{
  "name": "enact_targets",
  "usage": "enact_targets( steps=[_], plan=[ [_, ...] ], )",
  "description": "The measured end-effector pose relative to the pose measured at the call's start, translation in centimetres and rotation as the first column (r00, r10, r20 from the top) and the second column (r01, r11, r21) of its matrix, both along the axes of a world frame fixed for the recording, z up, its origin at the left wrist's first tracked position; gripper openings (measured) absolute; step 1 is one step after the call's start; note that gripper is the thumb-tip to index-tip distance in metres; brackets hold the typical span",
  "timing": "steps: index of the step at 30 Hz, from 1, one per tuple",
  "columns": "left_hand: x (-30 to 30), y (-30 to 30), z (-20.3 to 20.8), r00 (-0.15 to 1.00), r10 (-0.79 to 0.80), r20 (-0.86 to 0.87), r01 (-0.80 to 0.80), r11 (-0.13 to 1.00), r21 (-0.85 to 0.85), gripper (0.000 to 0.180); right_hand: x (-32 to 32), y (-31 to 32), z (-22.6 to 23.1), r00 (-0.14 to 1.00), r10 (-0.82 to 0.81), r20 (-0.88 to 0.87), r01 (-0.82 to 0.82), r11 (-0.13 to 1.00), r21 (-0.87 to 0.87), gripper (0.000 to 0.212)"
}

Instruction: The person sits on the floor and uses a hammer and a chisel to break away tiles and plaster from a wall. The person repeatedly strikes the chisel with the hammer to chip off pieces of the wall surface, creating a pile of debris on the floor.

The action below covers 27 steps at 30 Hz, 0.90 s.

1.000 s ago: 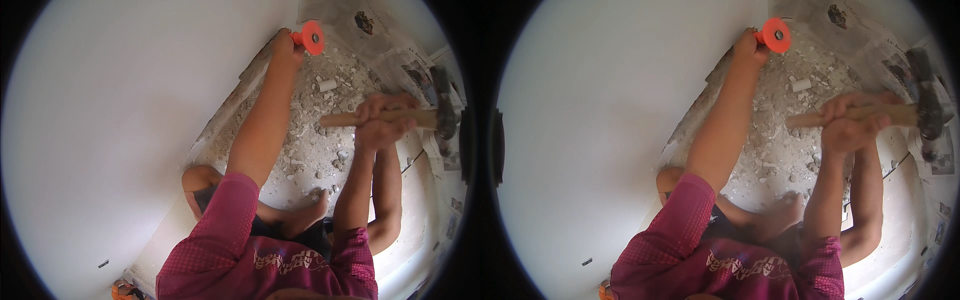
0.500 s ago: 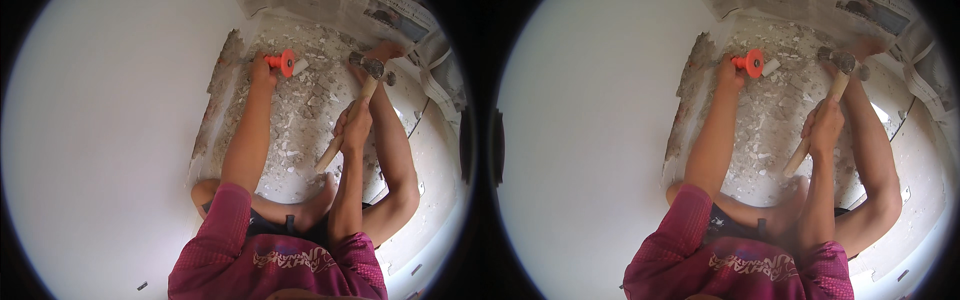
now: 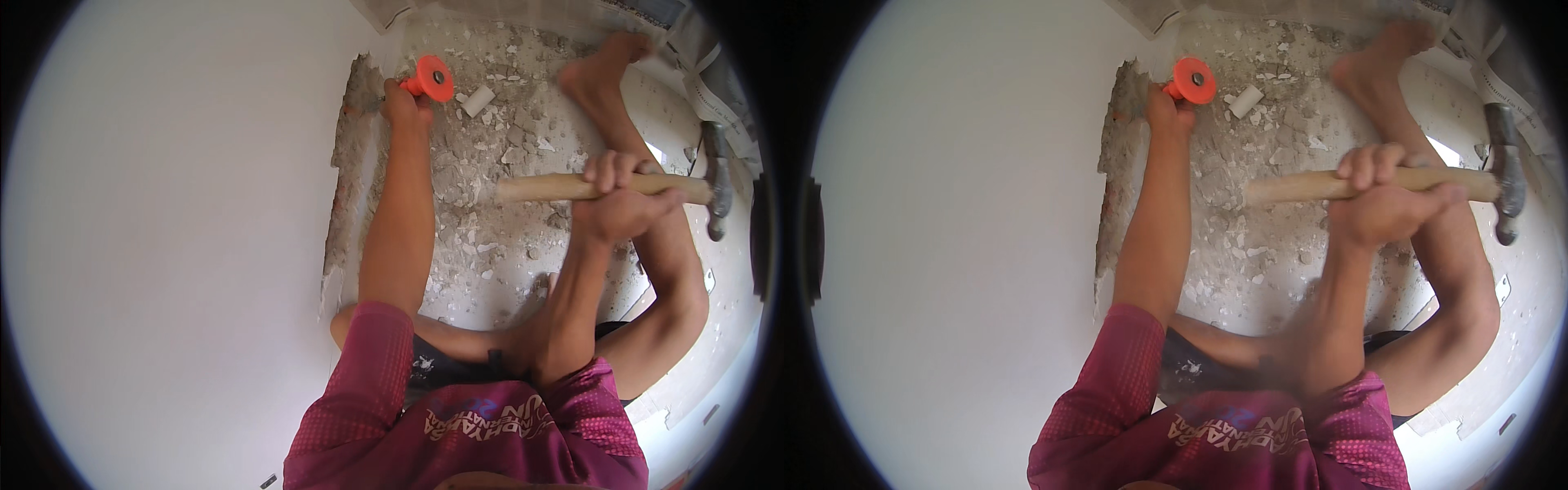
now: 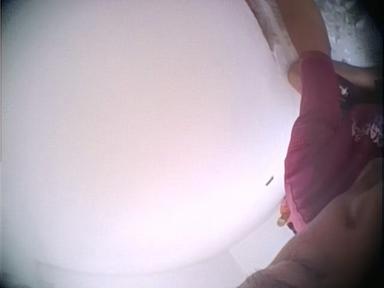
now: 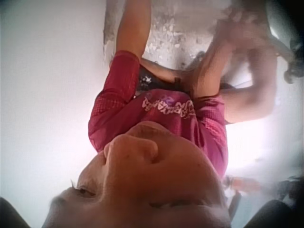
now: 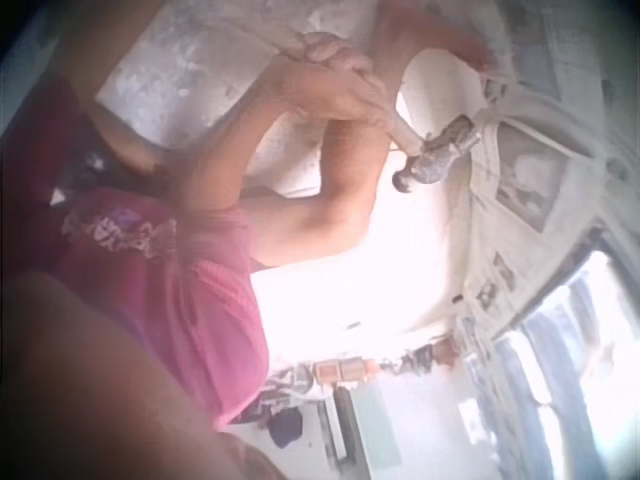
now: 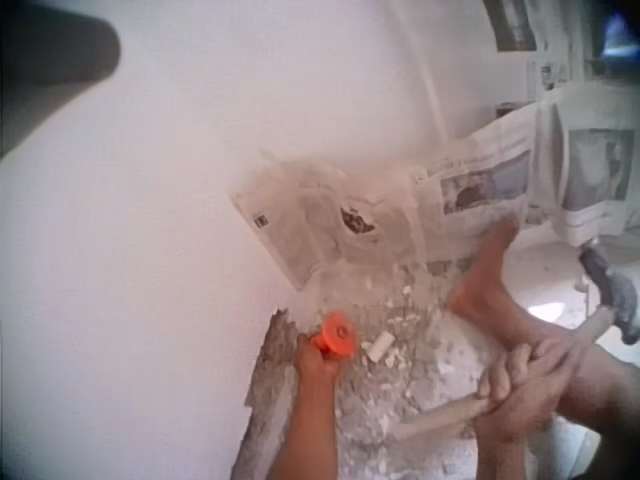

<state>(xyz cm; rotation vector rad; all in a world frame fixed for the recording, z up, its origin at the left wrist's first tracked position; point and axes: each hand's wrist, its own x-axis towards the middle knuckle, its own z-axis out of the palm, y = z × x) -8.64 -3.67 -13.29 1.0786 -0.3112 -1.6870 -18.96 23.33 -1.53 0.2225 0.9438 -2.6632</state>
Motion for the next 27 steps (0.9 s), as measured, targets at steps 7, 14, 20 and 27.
enact_targets(
  steps=[7, 14, 20, 27],
  plan=[
    [0.3, -1.2, -2.1, 0.998, -0.051, -0.041, 0.049, 0.998, -0.047, 0.011, 6.1, -5.8, -5.4, 0.597, 0.756, 0.268, -0.77, 0.447, 0.455, 0.049],
    [0.7, -0.5, -0.6, 0.999, 0.0, 0.05, 0.0, 1.0, -0.002, 0.011, 3.4, -5.4, -1.1, 0.987, -0.041, 0.153, 0.042, 0.999, -0.006, 0.055],
    [1.9, -0.7, -1.7, 1.0, 0.004, -0.009, -0.004, 1.0, 0.019, 0.008, 4.6, -5.9, -5.5, 0.589, 0.795, 0.144, -0.713, 0.428, 0.556, 0.049],
    [-1.0, -0.3, -1.2, 0.994, -0.103, -0.032, 0.104, 0.995, 0.011, 0.007, 6.5, -6.4, -13.5, 0.788, 0.566, -0.242, -0.251, 0.655, 0.713, 0.051]
  ],
)
